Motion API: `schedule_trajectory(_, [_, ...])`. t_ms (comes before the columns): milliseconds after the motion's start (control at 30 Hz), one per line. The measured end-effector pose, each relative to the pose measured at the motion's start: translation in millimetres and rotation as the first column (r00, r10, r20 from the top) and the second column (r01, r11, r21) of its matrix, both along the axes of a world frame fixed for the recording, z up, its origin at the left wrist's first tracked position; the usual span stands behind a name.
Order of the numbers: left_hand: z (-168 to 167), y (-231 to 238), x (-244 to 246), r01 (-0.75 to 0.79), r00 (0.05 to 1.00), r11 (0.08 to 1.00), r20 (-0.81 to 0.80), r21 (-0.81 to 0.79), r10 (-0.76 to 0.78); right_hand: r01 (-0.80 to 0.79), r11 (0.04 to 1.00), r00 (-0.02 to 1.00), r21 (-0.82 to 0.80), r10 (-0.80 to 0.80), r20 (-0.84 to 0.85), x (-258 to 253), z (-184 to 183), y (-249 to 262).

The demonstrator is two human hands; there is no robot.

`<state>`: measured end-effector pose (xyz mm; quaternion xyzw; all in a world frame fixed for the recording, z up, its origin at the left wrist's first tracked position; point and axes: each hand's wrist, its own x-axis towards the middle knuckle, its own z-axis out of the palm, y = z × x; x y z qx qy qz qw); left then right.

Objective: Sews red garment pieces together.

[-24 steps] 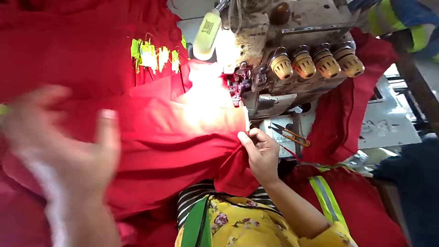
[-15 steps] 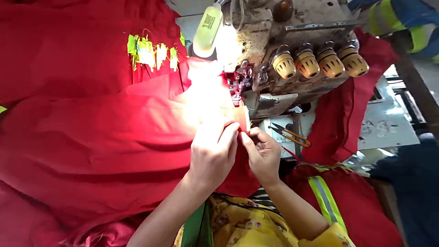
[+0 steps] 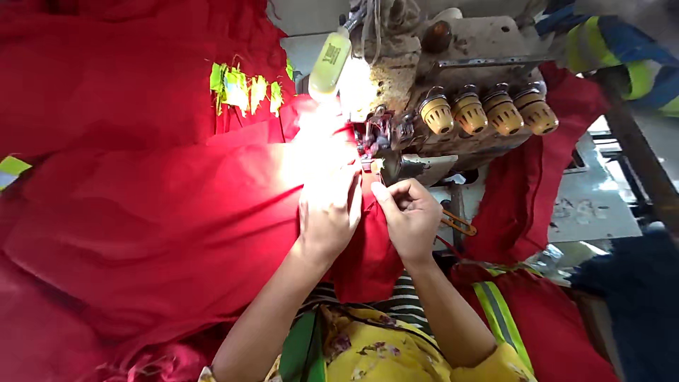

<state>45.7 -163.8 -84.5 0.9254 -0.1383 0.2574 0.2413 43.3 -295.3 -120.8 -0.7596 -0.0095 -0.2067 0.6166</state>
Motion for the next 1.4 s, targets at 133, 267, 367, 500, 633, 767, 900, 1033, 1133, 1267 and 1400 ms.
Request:
schedule_trajectory(133, [-9.2, 11.5, -59.1, 0.135, 0.991, 0.984, 0.021, -0.113, -0.133, -0.228, 0.973, 0.955, 0.022, 0.228, -0.191, 1.8, 4.9, -15.6])
schedule_trajectory(267, [-20.1, 51.9, -136.4, 0.071, 0.58, 0.948, -0.761, -0.309, -0.292, -0.52, 0.842, 0.762, 0.145, 0.534, -0.367, 6.5, 15.5, -42.8])
schedule_trajectory(367, [-51.9, 79.2, -138.3, -0.366, 0.199, 0.842, -0.917, -0.397, -0.346, -0.531, 0.838, 0.757, 0.123, 0.535, -0.375, 9.4, 16.8, -44.4])
schedule_trajectory(500, [-70.3, 58.1, -142.2, -0.802, 0.527, 0.012, -0.716, -0.598, -0.457, -0.464, 0.853, 0.766, 0.24, 0.523, -0.375, 7.8, 15.7, -39.5])
schedule_trajectory(633, [-52.3, 45.6, -158.1, -0.817, 0.536, -0.063, -0.714, -0.573, -0.451, -0.397, 0.861, 0.805, 0.319, 0.493, -0.328, 5.2, 11.8, -39.2])
schedule_trajectory(767, [-47.2, 43.9, -172.6, -0.733, 0.62, 0.048, -0.695, -0.679, -0.365, -0.379, 0.869, 0.842, 0.319, 0.467, -0.271, 1.9, 10.5, -36.0])
schedule_trajectory(900, [-40.9, 42.6, -170.1, -0.705, 0.669, 0.054, -0.688, -0.708, -0.281, -0.359, 0.882, 0.86, 0.305, 0.44, -0.259, 3.2, 11.0, -32.5])
schedule_trajectory(1033, [-32.7, 39.1, -163.7, -0.651, 0.734, 0.063, -0.648, -0.757, -0.205, -0.358, 0.893, 0.863, 0.273, 0.429, -0.269, 11.4, 15.2, -30.9])
schedule_trajectory(1133, [-12.6, 39.3, -161.5, -0.613, 0.769, 0.105, -0.622, -0.783, -0.148, -0.369, 0.877, 0.823, 0.307, 0.462, -0.331, 14.9, 17.9, -32.9])
schedule_trajectory(1267, [31.5, 65.1, -155.6, -0.362, 0.917, 0.09, -0.372, -0.928, -0.144, -0.412, 0.749, 0.623, 0.519, 0.647, -0.439, 13.1, 22.5, -43.5])
schedule_trajectory(1400, [26.3, 52.6, -149.2, -0.344, 0.915, 0.057, -0.348, -0.937, -0.202, -0.39, 0.638, 0.532, 0.663, 0.744, -0.403, 1.6, 23.0, -42.5])
